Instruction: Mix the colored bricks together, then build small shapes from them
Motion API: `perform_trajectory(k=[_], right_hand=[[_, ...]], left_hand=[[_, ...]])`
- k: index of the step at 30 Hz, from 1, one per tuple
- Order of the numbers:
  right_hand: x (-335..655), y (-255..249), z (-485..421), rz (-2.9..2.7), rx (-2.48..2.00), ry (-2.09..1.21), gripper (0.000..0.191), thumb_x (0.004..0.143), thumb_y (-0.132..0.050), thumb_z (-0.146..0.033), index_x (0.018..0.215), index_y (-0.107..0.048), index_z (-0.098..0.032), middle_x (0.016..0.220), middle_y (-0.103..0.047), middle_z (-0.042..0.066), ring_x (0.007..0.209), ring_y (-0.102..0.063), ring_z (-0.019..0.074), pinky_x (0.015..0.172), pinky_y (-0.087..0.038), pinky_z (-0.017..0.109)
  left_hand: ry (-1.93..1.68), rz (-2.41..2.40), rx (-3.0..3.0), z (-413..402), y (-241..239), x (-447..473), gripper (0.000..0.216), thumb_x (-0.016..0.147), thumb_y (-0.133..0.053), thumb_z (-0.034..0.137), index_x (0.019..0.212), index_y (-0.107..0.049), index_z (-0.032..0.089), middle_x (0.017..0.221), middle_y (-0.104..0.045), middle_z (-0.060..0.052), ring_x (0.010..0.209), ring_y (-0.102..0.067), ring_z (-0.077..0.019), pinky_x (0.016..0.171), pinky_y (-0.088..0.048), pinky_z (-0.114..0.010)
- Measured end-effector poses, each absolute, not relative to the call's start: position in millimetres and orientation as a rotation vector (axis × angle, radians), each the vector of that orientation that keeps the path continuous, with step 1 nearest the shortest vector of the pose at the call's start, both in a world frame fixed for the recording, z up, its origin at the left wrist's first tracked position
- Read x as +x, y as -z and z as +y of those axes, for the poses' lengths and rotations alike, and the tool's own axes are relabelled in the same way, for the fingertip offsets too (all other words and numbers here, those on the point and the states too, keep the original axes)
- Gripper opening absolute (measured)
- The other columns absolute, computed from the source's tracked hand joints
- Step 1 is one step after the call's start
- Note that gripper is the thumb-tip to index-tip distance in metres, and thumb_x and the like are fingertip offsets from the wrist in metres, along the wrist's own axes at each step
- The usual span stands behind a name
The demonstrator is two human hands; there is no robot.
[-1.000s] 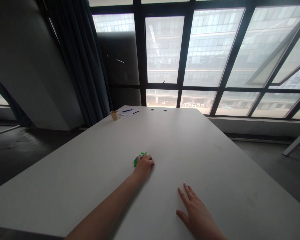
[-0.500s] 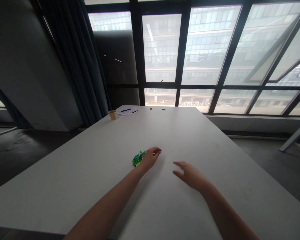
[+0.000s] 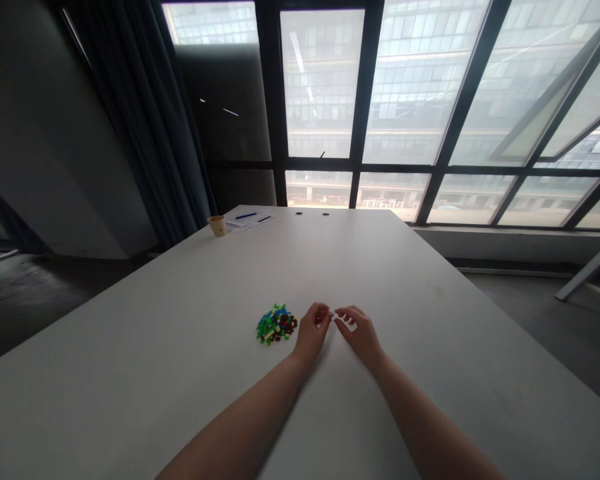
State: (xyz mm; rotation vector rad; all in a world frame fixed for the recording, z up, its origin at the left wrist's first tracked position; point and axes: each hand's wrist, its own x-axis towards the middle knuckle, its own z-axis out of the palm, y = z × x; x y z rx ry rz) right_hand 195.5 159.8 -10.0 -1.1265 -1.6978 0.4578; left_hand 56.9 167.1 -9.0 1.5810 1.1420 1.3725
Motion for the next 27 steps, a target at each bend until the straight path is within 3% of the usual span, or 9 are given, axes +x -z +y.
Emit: perform_trajectory(k=[9, 18, 22, 27], right_hand=[[193.3, 9.9, 162.8, -1.676, -1.154, -0.4, 0.009, 0.078, -0.053, -0.024, 0.076, -0.061, -0.019, 0.073, -0.059, 0.002, 0.067, -0.051, 0.0138, 0.062, -0.041, 0.026], [194.9, 9.2, 162.2, -1.692, -1.163, -0.357, 0.01, 0.076, -0.053, -0.024, 0.076, -0.062, -0.019, 0.072, -0.058, 0.002, 0.067, -0.05, 0.014, 0.064, -0.041, 0.026], [197.4, 11.9, 174.9, -1.63, -1.341, -0.295, 0.013, 0.073, -0.054, -0.026, 0.074, -0.064, -0.018, 0.066, -0.055, 0.001, 0.062, -0.048, 0.0137, 0.062, -0.039, 0.025], [199.6, 17.5, 201.9, -1.662, -1.741, -0.276, 0.015, 0.069, -0.054, -0.028, 0.073, -0.068, -0.023, 0.061, -0.053, 0.0, 0.059, -0.047, 0.0127, 0.058, -0.033, 0.025]], left_hand=[[-1.324, 1.058, 1.541, 171.7, 17.8, 59.4, 0.01, 0.073, -0.052, 0.019, 0.083, -0.055, 0.017, 0.08, -0.061, -0.002, 0.077, -0.057, -0.0132, 0.073, -0.044, -0.026], [-1.311, 1.118, 1.575, 168.3, 12.1, 61.0, 0.009, 0.074, -0.051, 0.023, 0.08, -0.053, 0.017, 0.078, -0.059, -0.002, 0.074, -0.055, -0.0128, 0.068, -0.042, -0.024], [-1.298, 1.258, 1.6, 166.8, 10.1, 61.1, 0.013, 0.078, -0.046, 0.03, 0.077, -0.046, 0.017, 0.068, -0.05, 0.002, 0.063, -0.048, -0.0103, 0.06, -0.037, -0.022], [-0.996, 1.19, 1.874, 163.6, 13.4, 61.7, 0.02, 0.078, -0.042, 0.031, 0.063, -0.043, 0.017, 0.055, -0.038, 0.005, 0.054, -0.036, -0.009, 0.052, -0.027, -0.022]])
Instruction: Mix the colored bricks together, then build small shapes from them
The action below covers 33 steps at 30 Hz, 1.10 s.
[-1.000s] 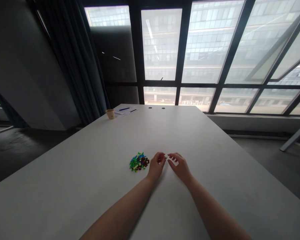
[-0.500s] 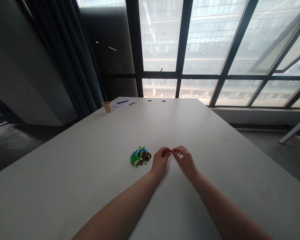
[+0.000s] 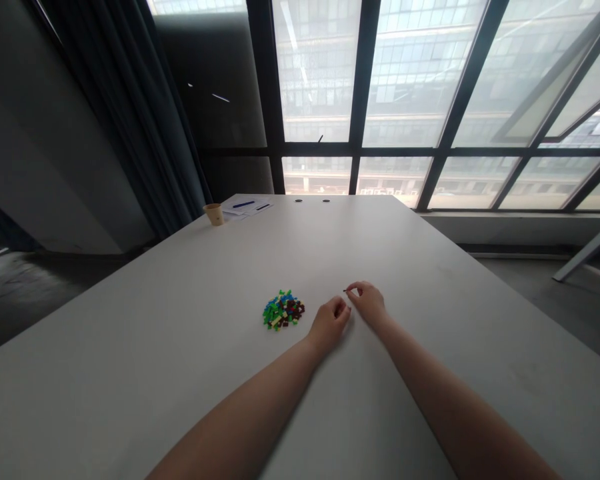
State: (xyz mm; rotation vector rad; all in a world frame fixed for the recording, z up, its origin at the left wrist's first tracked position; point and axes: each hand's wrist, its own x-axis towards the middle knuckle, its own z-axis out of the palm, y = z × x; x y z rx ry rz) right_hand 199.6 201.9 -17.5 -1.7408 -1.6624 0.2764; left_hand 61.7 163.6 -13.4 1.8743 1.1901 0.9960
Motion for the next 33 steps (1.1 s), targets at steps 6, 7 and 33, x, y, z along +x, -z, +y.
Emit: perform_trajectory(k=[6, 7, 33], right_hand=[[192.9, 19.7, 216.2, -1.604, -1.951, -0.31, 0.017, 0.072, -0.055, -0.034, 0.078, -0.069, -0.027, 0.07, -0.06, 0.002, 0.068, -0.053, 0.0159, 0.066, -0.032, 0.029], [192.1, 19.4, 216.5, -1.6, -1.962, -0.315, 0.017, 0.072, -0.055, -0.035, 0.079, -0.069, -0.028, 0.071, -0.061, 0.002, 0.07, -0.054, 0.0164, 0.066, -0.032, 0.029], [207.5, 27.5, 195.7, -1.558, -1.621, -0.436, 0.025, 0.071, -0.046, -0.027, 0.082, -0.067, -0.019, 0.062, -0.059, 0.001, 0.056, -0.049, 0.0135, 0.053, -0.034, 0.023]], left_hand=[[-0.877, 1.108, 2.014, 160.1, 15.3, 62.7, 0.018, 0.076, -0.043, 0.028, 0.063, -0.044, 0.016, 0.054, -0.039, 0.005, 0.052, -0.035, -0.0085, 0.05, -0.024, -0.023], [-0.874, 1.113, 2.024, 159.8, 15.2, 62.8, 0.018, 0.076, -0.043, 0.028, 0.063, -0.045, 0.016, 0.054, -0.039, 0.005, 0.052, -0.035, -0.0086, 0.05, -0.024, -0.023], [-0.305, 2.28, 2.259, 180.9, -1.1, 26.4, 0.031, 0.083, -0.027, 0.009, 0.096, -0.056, 0.012, 0.097, -0.053, -0.015, 0.094, -0.046, -0.0265, 0.072, -0.038, -0.034]])
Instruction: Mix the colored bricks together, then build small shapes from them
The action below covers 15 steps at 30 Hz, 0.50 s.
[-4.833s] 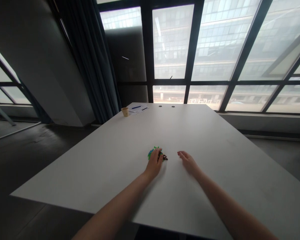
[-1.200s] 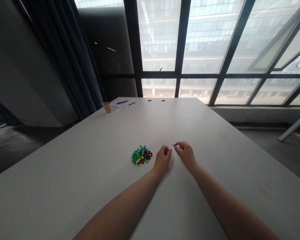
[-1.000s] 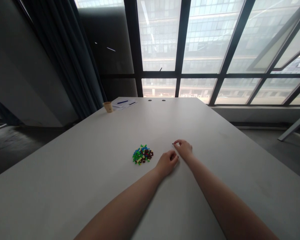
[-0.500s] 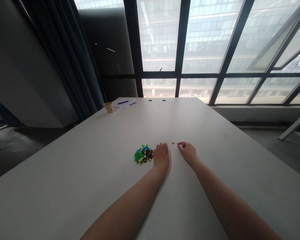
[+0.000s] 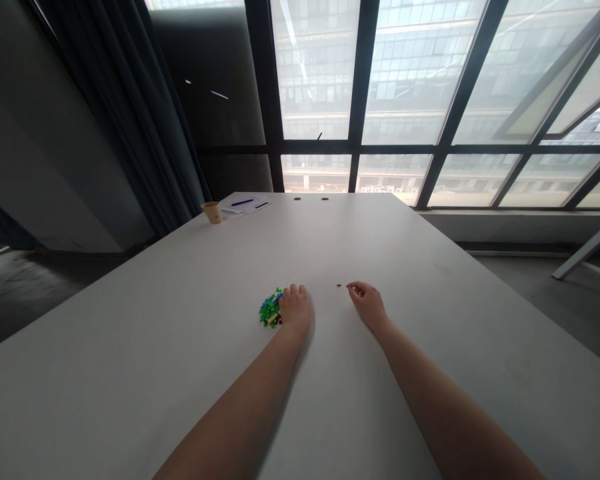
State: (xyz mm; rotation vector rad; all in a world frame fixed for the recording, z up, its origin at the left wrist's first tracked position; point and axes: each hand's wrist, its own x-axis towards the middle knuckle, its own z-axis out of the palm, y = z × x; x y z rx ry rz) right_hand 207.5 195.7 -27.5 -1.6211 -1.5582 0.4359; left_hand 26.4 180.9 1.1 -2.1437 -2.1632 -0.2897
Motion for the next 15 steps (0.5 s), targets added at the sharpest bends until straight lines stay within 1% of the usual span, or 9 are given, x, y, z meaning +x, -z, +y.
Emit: perform_trajectory(k=[7, 11, 15], right_hand=[[210.8, 28.2, 202.5, -1.52, -1.567, -0.454, 0.027, 0.069, -0.044, -0.027, 0.079, -0.067, -0.017, 0.061, -0.06, 0.002, 0.056, -0.05, 0.0142, 0.052, -0.034, 0.024], [209.5, 27.5, 203.4, -1.514, -1.561, -0.457, 0.026, 0.069, -0.044, -0.027, 0.078, -0.067, -0.018, 0.062, -0.06, 0.002, 0.056, -0.049, 0.0141, 0.052, -0.034, 0.024], [208.1, 25.6, 202.4, -1.511, -1.571, -0.465, 0.026, 0.069, -0.045, -0.027, 0.078, -0.067, -0.018, 0.063, -0.06, 0.003, 0.056, -0.049, 0.0138, 0.052, -0.033, 0.023]], left_hand=[[0.297, -2.199, -2.108, 181.5, -1.0, 29.0, 0.029, 0.081, -0.03, 0.005, 0.092, -0.055, 0.012, 0.096, -0.053, -0.016, 0.09, -0.047, -0.0238, 0.073, -0.037, -0.032], [0.323, -2.119, -2.209, 181.0, -3.0, 31.2, 0.028, 0.08, -0.03, 0.001, 0.091, -0.054, 0.011, 0.096, -0.052, -0.014, 0.086, -0.048, -0.0206, 0.074, -0.037, -0.03], [0.387, -2.04, -2.275, 180.1, -5.9, 33.2, 0.027, 0.079, -0.032, 0.001, 0.09, -0.054, 0.011, 0.096, -0.05, -0.012, 0.087, -0.047, -0.0188, 0.076, -0.036, -0.029]])
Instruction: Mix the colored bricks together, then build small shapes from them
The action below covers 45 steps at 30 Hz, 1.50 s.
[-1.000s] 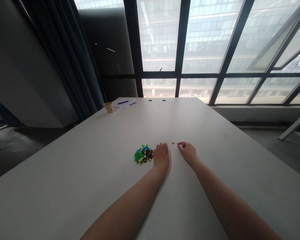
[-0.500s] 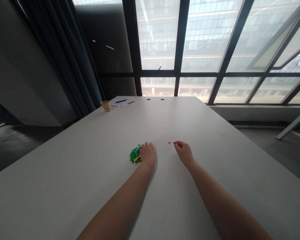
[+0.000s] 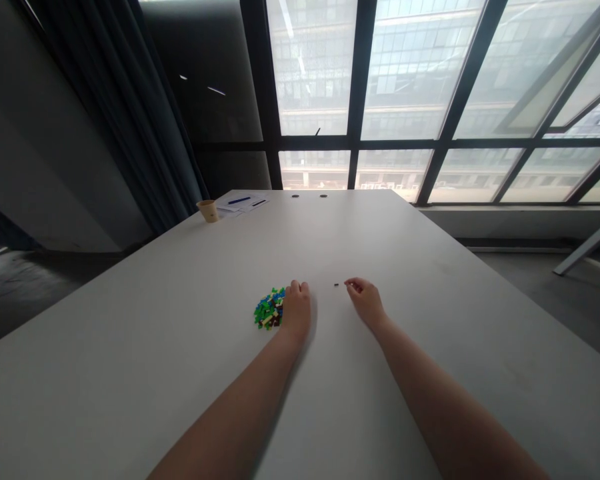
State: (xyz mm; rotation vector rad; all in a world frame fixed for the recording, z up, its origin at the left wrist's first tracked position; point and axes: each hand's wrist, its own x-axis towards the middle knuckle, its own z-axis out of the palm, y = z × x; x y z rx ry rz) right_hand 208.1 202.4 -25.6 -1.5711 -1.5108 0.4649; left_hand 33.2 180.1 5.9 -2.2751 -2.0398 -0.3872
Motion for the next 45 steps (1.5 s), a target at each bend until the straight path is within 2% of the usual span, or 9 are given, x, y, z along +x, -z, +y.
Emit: perform_trajectory(k=[8, 14, 21, 34, 45], right_hand=[[208.2, 25.3, 201.4, -1.531, -1.59, -0.461, 0.025, 0.07, -0.046, -0.028, 0.079, -0.067, -0.018, 0.063, -0.059, 0.002, 0.056, -0.048, 0.0135, 0.053, -0.033, 0.023], [208.2, 26.0, 202.5, -1.536, -1.585, -0.459, 0.026, 0.07, -0.045, -0.029, 0.078, -0.067, -0.018, 0.061, -0.058, 0.002, 0.056, -0.048, 0.0134, 0.053, -0.033, 0.023], [207.7, 27.5, 204.3, -1.559, -1.61, -0.473, 0.026, 0.07, -0.045, -0.029, 0.079, -0.067, -0.018, 0.061, -0.058, 0.001, 0.056, -0.048, 0.0129, 0.053, -0.032, 0.023], [207.0, 28.2, 204.1, -1.572, -1.624, -0.496, 0.024, 0.071, -0.046, -0.03, 0.078, -0.068, -0.021, 0.058, -0.057, 0.0, 0.054, -0.047, 0.0128, 0.053, -0.031, 0.023], [206.6, 26.6, 203.8, -1.572, -1.628, -0.515, 0.025, 0.07, -0.046, -0.028, 0.078, -0.068, -0.021, 0.055, -0.055, -0.001, 0.052, -0.046, 0.0123, 0.053, -0.031, 0.023]], left_hand=[[0.274, -2.15, -2.112, 175.4, -11.6, 30.0, 0.031, 0.082, -0.028, 0.005, 0.091, -0.056, 0.011, 0.094, -0.051, -0.015, 0.089, -0.046, -0.024, 0.07, -0.038, -0.032], [0.201, -2.296, -1.96, 174.2, -13.7, 18.1, 0.032, 0.084, -0.026, 0.011, 0.097, -0.055, 0.013, 0.1, -0.049, -0.016, 0.096, -0.043, -0.0295, 0.07, -0.039, -0.04], [0.104, -2.305, -1.999, 178.6, -9.3, 14.3, 0.035, 0.085, -0.022, 0.012, 0.101, -0.053, 0.013, 0.103, -0.048, -0.015, 0.098, -0.043, -0.026, 0.072, -0.042, -0.034], [0.116, -2.259, -2.178, 186.0, -5.4, 6.5, 0.027, 0.082, -0.028, 0.008, 0.098, -0.05, 0.011, 0.092, -0.055, -0.013, 0.086, -0.054, -0.0232, 0.066, -0.041, -0.029], [0.497, -2.096, -2.211, 188.3, -9.3, 1.9, 0.022, 0.08, -0.032, 0.003, 0.084, -0.05, 0.015, 0.09, -0.051, -0.007, 0.082, -0.05, -0.0158, 0.076, -0.036, -0.025]])
